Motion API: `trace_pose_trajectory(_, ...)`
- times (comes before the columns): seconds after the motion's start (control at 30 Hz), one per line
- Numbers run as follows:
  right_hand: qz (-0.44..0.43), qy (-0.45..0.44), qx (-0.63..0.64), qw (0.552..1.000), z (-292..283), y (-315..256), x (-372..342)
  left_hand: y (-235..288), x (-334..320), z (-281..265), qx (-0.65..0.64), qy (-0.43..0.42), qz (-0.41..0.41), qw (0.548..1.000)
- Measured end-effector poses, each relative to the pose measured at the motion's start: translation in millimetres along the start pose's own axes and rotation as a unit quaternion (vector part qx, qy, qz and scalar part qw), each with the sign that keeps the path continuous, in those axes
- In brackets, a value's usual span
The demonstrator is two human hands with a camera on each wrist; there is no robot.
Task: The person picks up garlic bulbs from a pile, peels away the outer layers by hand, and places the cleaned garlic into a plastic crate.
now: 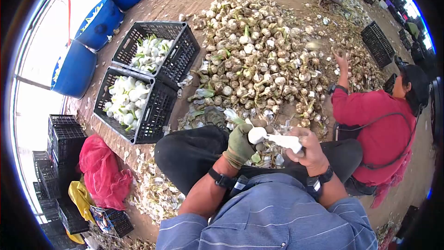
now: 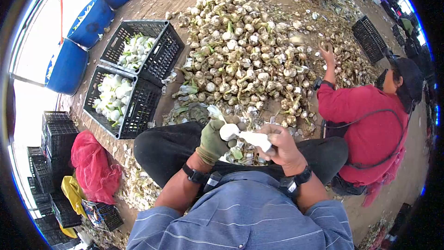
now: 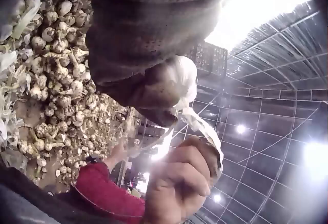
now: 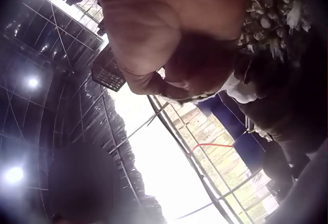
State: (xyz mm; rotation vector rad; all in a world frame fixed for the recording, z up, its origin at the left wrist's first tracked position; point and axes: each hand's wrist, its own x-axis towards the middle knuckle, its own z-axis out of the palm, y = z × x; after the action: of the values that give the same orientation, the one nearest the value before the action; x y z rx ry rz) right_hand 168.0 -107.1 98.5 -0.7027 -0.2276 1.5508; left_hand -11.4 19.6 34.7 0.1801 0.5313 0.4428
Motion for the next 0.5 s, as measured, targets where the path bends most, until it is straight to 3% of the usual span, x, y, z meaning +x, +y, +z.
trace_pose_trajectory(0.1, -0.04, -0.088, 0.048, 0.994, -9, -12, -7, 3, 9, -18, -0.045, -0.007, -0.002, 0.999)
trace_pose_trajectory(0.13, 0.041, -0.034, -0.139, 0.989, -10, -21, -6, 4, 10, -21, -0.067, 0.005, -0.002, 0.998)
trace_pose_trajectory(0.17, 0.118, 0.023, -0.32, 0.94, -9, -28, -5, 3, 9, -22, -0.052, 0.021, 0.005, 0.998)
trace_pose_trajectory(0.2, 0.053, 0.007, -0.568, 0.821, -11, -20, 1, 1, 9, -22, -0.035, 0.034, 0.009, 0.999)
trace_pose_trajectory(0.23, -0.015, -0.007, -0.772, 0.635, -16, -8, 10, 1, 8, -18, -0.017, 0.047, 0.014, 0.999)
trace_pose_trajectory(0.27, -0.083, 0.036, -0.804, 0.588, -19, 3, 12, -1, 11, -21, 0.01, 0.036, 0.025, 0.999)
trace_pose_trajectory(0.33, -0.067, 0.092, -0.708, 0.697, -10, 11, 16, -17, 19, -31, 0.078, 0.036, 0.089, 0.992)
trace_pose_trajectory(0.37, -0.056, 0.113, -0.651, 0.748, -1, 15, 21, -11, 11, -24, 0.422, 0.003, 0.172, 0.89)
trace_pose_trajectory(0.4, -0.018, 0.121, -0.623, 0.772, 11, 17, 25, -5, 4, -16, 0.692, 0.039, 0.275, 0.667)
trace_pose_trajectory(0.43, -0.066, 0.101, -0.665, 0.737, 16, 22, 31, -15, 19, -32, 0.549, 0.023, 0.232, 0.803)
trace_pose_trajectory(0.47, -0.116, 0.083, -0.704, 0.696, 21, 26, 37, -25, 33, -47, 0.377, 0.024, 0.195, 0.905)
trace_pose_trajectory(0.5, -0.165, 0.067, -0.738, 0.65, 24, 30, 41, -21, 28, -30, 0.213, 0.058, 0.133, 0.966)
